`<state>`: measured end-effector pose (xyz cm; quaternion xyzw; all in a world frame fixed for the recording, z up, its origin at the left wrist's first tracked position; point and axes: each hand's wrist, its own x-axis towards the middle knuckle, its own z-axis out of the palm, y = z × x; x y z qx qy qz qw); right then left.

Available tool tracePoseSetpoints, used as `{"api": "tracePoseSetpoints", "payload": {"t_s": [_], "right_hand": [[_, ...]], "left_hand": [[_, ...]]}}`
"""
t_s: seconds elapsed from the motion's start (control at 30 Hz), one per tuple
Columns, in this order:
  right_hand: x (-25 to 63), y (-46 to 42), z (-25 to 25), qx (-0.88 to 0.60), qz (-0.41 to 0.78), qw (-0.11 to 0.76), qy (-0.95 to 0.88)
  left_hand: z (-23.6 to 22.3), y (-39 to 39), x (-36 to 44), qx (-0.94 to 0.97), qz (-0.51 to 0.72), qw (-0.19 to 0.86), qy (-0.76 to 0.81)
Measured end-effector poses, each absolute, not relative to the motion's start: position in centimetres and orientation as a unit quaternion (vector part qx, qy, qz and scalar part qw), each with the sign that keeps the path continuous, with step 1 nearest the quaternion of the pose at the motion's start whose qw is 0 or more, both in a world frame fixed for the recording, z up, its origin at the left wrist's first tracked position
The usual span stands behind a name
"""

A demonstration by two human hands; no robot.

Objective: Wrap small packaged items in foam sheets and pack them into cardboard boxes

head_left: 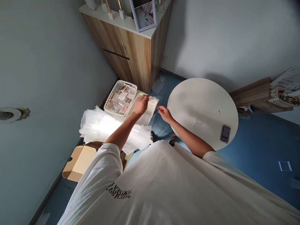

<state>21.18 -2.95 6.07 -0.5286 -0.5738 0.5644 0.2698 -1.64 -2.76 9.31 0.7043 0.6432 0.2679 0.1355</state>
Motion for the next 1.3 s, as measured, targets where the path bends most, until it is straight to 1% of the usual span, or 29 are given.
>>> {"api": "tracePoseSetpoints", "payload": {"t_s": [0.13,0.23,0.43,0.53,0.7,0.77,0.9,1.13,1.3], "right_hand": [[25.7,-2.4,7.2,-0.571,0.620,0.319,-0.432],[30.4,-2.5,7.7,-0.572,0.646,0.351,-0.365],[40.9,-3.8,7.0,-0.638,0.606,0.370,-0.299],[46.0,-4.9,6.1,-0.653,0.594,0.389,-0.264],[53.4,-7.1,4.6,-0.687,0.568,0.409,-0.196],[55.6,-8.0,4.1,-0.696,0.561,0.410,-0.180],[58.3,-9.6,3.1,-0.711,0.554,0.395,-0.175],[60.0,-11.3,1.0,-0.772,0.502,0.333,-0.205],[60.1,-11.5,-1.1,-0.782,0.497,0.301,-0.225]], "left_hand": [[10.0,-2.5,5.1,0.757,0.245,0.154,0.586],[9.6,-2.1,10.5,0.787,0.229,0.170,0.547],[7.4,-1.5,21.6,0.812,0.229,0.232,0.485],[5.9,-1.7,26.7,0.784,0.250,0.294,0.487],[3.8,-2.8,34.0,0.668,0.243,0.457,0.535],[3.0,-3.6,36.3,0.627,0.234,0.507,0.542],[1.7,-5.4,39.6,0.590,0.208,0.568,0.534],[-0.6,-7.7,40.5,0.548,0.122,0.561,0.608],[-2.7,-7.8,40.2,0.525,0.098,0.581,0.614]]}}
